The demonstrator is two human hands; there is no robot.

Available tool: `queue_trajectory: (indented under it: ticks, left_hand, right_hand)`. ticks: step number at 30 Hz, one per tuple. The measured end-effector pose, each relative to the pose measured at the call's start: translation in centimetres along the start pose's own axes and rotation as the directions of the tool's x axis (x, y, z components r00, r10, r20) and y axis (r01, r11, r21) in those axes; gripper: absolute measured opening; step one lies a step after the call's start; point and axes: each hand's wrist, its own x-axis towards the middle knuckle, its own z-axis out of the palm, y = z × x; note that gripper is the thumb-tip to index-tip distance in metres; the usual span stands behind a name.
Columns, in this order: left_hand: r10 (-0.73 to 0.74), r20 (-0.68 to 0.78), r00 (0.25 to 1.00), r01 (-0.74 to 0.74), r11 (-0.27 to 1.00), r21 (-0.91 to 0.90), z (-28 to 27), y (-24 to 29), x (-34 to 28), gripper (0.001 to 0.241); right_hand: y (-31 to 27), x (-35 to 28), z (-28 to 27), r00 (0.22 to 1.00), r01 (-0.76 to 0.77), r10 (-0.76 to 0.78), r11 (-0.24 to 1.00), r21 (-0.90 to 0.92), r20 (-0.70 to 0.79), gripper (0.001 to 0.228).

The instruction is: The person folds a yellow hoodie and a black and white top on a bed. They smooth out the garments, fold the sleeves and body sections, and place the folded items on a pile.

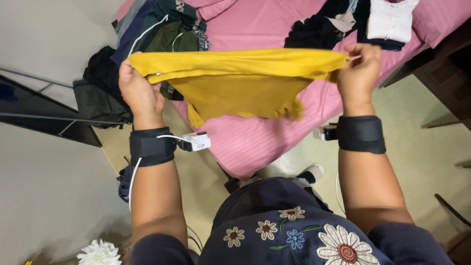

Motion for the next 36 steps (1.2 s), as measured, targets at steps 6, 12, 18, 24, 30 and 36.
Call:
queue_trajectory:
  ticks: [6,12,18,24,30,36]
  left_hand:
    - [0.006,0.082,0.997,-0.002,0.999,-0.047,0.3,-0.4,0.8,0.016]
    - [0.065,0.084,0.994,-0.067,0.998,0.016,0.9,-3.1,2.9,0.029]
    - [-0.171,-0.004,0.985,0.171,0.985,0.031,2.7,-7.0,6.7,0.027]
    - [-0.03,0.082,0.996,0.027,0.999,0.037,3.6,-6.8,10.4,0.024]
    - [0.153,0.168,0.974,-0.145,0.988,-0.055,3.9,-2.5,6.8,0.025]
    - [-0.036,0.106,0.994,-0.01,0.915,0.403,-4.2,-9.9,-0.9,0.022]
  right_hand:
    - [-0.5,1.8,-0.3,0.899,-0.438,0.373,0.775,0.454,0.231,0.009]
    - [-0.5,4.4,0.3,0.801,-0.594,0.477,0.559,0.579,0.361,0.015]
    - [4.9,8.0,7.2,0.635,-0.771,0.523,0.377,0.514,0.568,0.016]
    - [8.3,13.9,13.9,0.717,-0.695,0.336,0.289,0.658,0.61,0.024]
    - [3.2,18.0,11.9,0.817,-0.576,0.248,0.357,0.736,0.52,0.019]
    - [14.3,8.4,12.0,0.777,-0.63,0.373,0.482,0.61,0.508,0.017]
